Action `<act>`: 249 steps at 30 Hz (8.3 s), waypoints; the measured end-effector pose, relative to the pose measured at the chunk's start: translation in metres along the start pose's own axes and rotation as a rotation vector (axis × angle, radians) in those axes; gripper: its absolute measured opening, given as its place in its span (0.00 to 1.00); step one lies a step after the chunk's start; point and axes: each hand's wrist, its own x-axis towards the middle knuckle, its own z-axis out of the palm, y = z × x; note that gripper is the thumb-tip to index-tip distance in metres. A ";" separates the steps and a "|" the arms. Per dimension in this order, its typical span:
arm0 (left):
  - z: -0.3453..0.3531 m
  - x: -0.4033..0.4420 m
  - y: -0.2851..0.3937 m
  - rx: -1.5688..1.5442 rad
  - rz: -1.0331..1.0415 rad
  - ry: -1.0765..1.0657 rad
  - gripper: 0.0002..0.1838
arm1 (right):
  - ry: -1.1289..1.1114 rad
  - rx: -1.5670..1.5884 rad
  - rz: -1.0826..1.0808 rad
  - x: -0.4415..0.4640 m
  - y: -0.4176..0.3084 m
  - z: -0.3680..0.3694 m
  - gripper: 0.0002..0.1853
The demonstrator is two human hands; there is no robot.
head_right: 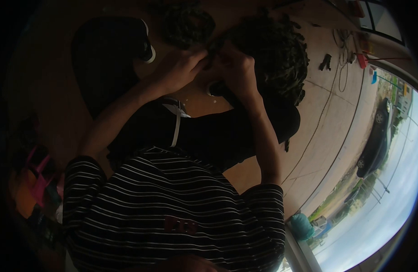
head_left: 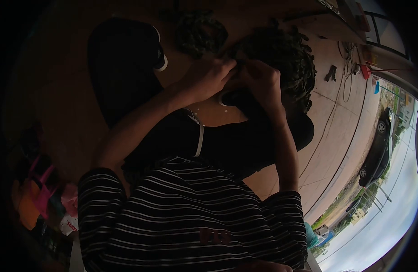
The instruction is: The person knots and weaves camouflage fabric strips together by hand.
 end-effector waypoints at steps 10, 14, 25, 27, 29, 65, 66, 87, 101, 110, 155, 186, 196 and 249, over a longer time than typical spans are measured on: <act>-0.008 0.011 -0.001 0.070 -0.002 -0.036 0.09 | 0.066 -0.067 -0.086 0.006 0.005 -0.005 0.12; -0.007 0.006 -0.005 0.071 0.043 -0.004 0.08 | 0.086 0.022 -0.092 0.007 0.003 0.000 0.11; -0.008 0.006 -0.006 0.104 0.069 0.045 0.04 | 0.167 -0.331 -0.424 0.012 0.001 0.004 0.15; -0.009 0.005 -0.004 0.119 0.062 0.043 0.04 | 0.224 -0.358 -0.495 0.013 0.004 0.007 0.16; -0.010 0.005 -0.003 0.133 0.054 0.041 0.04 | 0.171 -0.346 -0.459 0.011 0.004 0.006 0.15; -0.013 0.002 -0.001 0.019 -0.081 0.103 0.13 | -0.123 0.387 0.175 0.005 0.015 0.003 0.13; -0.013 0.005 0.000 0.005 -0.026 0.174 0.14 | -0.117 0.372 0.152 0.005 0.016 0.003 0.13; -0.013 0.013 -0.013 -0.289 -0.262 -0.024 0.09 | -0.159 0.140 0.162 -0.004 0.017 0.011 0.17; -0.023 0.018 0.012 0.088 -0.157 0.016 0.11 | 0.077 0.041 -0.343 -0.001 0.014 0.035 0.18; -0.050 0.079 -0.007 0.073 0.024 -0.110 0.08 | 0.024 0.016 -0.242 0.029 0.012 0.018 0.20; -0.070 0.076 -0.032 0.070 0.232 -0.019 0.11 | 0.064 0.016 -0.344 0.067 0.016 -0.007 0.13; -0.085 0.093 -0.031 -0.144 -0.151 -0.213 0.13 | 0.245 -0.453 -0.647 0.077 0.026 0.005 0.21; -0.066 0.092 -0.056 -0.365 -0.158 -0.060 0.17 | 0.013 0.183 0.158 0.064 0.018 0.006 0.09; -0.045 0.079 -0.039 0.048 0.117 -0.140 0.15 | -0.256 0.550 0.280 0.056 0.041 -0.009 0.12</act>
